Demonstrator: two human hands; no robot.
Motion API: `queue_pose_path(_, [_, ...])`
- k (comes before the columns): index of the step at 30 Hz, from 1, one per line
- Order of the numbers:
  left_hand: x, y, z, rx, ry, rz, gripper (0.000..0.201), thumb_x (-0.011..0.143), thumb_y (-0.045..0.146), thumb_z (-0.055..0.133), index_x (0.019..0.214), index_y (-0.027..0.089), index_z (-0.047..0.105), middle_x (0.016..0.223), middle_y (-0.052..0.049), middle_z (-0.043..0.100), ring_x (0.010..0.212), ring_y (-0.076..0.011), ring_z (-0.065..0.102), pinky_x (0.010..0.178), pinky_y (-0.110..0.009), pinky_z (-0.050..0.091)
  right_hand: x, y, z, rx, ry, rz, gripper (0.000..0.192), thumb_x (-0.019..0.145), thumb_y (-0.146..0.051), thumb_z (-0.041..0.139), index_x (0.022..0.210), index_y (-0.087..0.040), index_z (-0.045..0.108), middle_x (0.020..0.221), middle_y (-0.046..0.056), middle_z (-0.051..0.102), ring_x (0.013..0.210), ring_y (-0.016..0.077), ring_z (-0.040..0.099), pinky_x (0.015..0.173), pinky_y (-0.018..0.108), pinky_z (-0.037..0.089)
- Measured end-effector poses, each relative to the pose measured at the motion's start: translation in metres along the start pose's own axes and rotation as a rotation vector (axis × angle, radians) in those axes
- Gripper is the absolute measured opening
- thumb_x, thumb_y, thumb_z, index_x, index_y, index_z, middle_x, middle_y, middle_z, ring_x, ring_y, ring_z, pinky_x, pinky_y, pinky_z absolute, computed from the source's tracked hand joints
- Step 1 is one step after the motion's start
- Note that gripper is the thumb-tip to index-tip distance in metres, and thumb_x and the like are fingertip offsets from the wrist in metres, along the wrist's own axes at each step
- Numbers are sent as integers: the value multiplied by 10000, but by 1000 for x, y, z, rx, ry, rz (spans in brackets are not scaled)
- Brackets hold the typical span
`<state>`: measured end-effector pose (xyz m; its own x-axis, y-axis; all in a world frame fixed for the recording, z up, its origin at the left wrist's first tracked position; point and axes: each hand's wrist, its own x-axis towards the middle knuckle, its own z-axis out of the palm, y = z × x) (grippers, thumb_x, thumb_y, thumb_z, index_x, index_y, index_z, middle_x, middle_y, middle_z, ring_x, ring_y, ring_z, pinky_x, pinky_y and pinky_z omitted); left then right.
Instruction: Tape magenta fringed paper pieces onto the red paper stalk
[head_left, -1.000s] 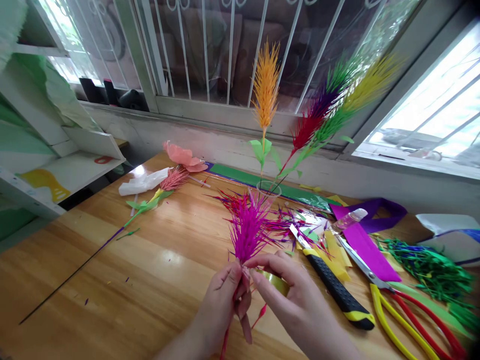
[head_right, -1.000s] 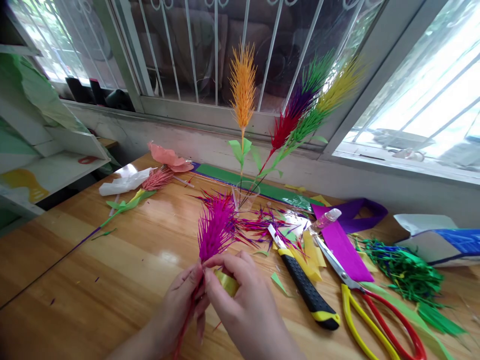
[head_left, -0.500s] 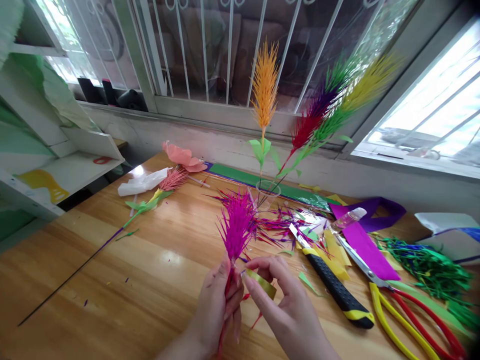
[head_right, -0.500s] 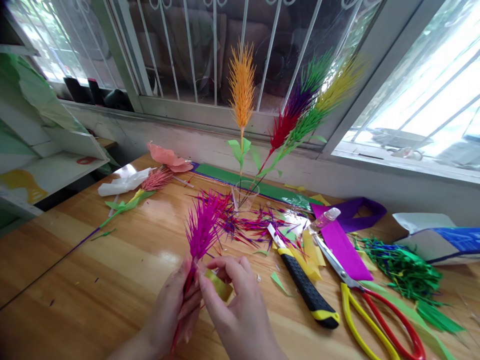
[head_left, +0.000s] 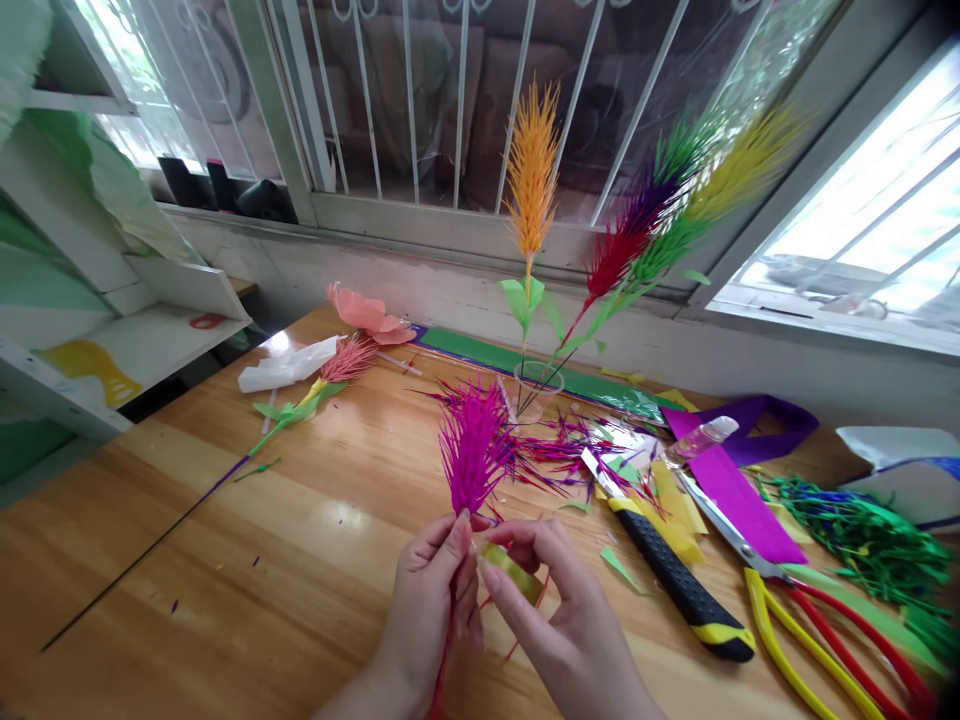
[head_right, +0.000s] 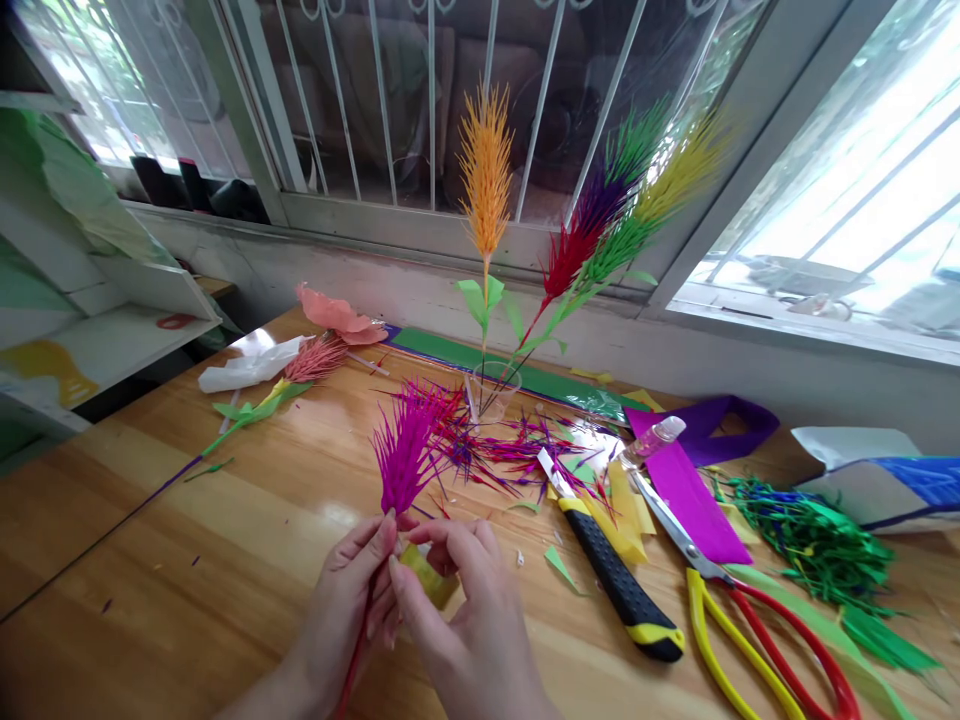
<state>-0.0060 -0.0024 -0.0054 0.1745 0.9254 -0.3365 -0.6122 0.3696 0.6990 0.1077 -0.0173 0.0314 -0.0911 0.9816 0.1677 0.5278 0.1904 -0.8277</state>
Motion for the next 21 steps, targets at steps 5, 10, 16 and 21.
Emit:
queue_pose_path(5, [-1, 6, 0, -41, -40, -116, 267, 760, 417, 534, 663, 172, 490, 363, 117, 275, 285, -20, 146, 260, -130, 231, -2, -1, 2, 56, 101, -82, 165, 766, -262, 553, 921, -216, 522, 749, 15, 521, 711, 157, 493, 645, 276, 429])
queue_pose_path(10, [-4, 12, 3, -68, 5, -90, 332, 738, 456, 546, 597, 194, 399, 377, 117, 278, 289, -17, 135, 250, -119, 191, -2, 0, 1, 30, 170, -193, 199, 738, -197, 582, 907, -225, 483, 754, 0, 526, 708, 143, 503, 617, 243, 441])
queue_pose_path(16, [1, 8, 0, 9, 6, -6, 282, 735, 455, 549, 667, 194, 466, 337, 115, 360, 241, -20, 166, 241, -134, 224, 0, 6, 3, 4, 181, -215, 199, 741, -212, 595, 906, -222, 485, 769, 9, 519, 735, 154, 504, 630, 257, 450])
queue_pose_path(21, [-1, 11, 2, -12, 4, -13, 293, 751, 447, 532, 647, 181, 471, 349, 113, 351, 263, -10, 148, 248, -121, 201, -1, 9, 5, 42, 181, -230, 181, 744, -199, 590, 891, -219, 487, 777, 17, 515, 756, 165, 491, 643, 273, 442])
